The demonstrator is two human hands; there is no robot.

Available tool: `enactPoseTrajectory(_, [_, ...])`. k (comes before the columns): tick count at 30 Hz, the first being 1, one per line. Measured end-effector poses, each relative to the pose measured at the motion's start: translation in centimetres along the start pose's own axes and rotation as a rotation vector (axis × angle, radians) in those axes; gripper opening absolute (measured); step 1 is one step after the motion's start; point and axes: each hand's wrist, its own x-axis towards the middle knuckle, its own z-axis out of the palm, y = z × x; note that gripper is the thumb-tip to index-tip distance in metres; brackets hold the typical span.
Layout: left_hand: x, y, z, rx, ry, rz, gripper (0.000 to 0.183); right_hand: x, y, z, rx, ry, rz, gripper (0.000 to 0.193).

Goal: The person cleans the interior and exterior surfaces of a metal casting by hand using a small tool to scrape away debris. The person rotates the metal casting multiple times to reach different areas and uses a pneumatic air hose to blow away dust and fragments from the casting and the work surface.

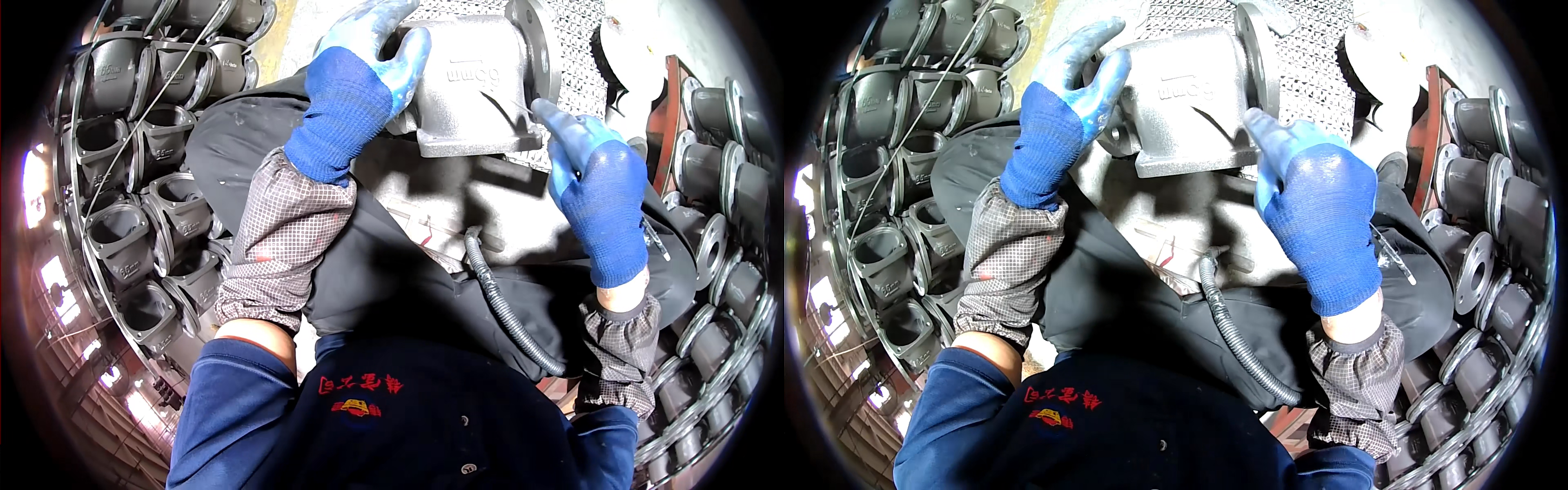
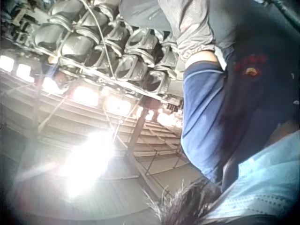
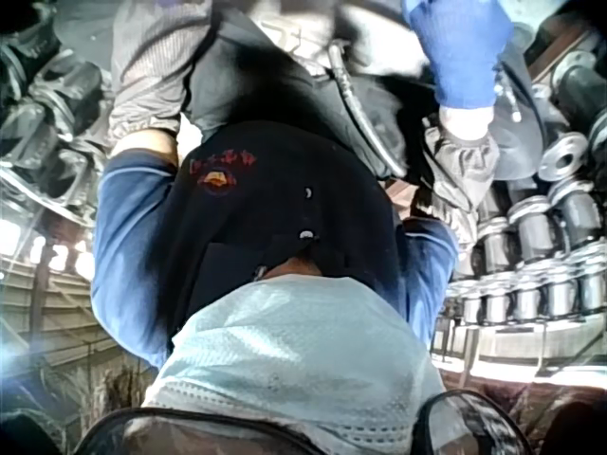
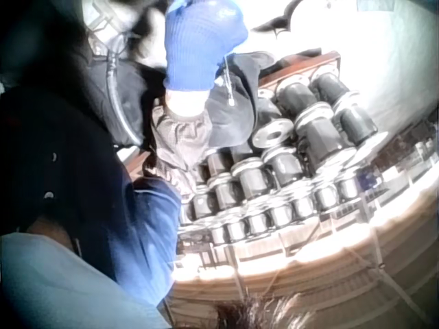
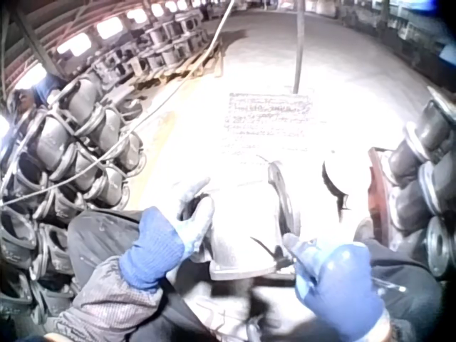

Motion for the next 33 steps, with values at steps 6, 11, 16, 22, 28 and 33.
enactPoseTrajectory(6, [0.1,0.2,0.0,0.036,-0.05,-0.028,0.043,-0.1,-0.2,0.5,-0.083,-0.085,0.033,0.035])
enactPoseTrajectory(11, [0.1,-0.5,0.3,0.077,0.034,0.083,0.042,-0.2,0.1,0.4,-0.061,-0.034,0.007,0.035])
enactPoseTrajectory(16, [0.1,0.0,0.0,0.03,-0.025,0.024,0.042,-0.3,0.1,0.3,-0.029,-0.031,0.02,0.033])
enactPoseTrajectory(22, [0.1,-0.2,0.3,0.044,0.015,0.068,0.041,-0.1,0.2,0.2,-0.052,-0.057,0.033,0.035])
enactPoseTrajectory(28, [0.0,0.4,0.0,-0.004,-0.025,0.012,0.037,-0.2,0.6,-0.4,0.015,0.0,0.119,0.034])
enactPoseTrajectory(33, [-0.3,0.2,0.8,0.361,0.172,0.358,0.035,0.0,1.0,-1.3,0.098,0.052,0.147,0.033])
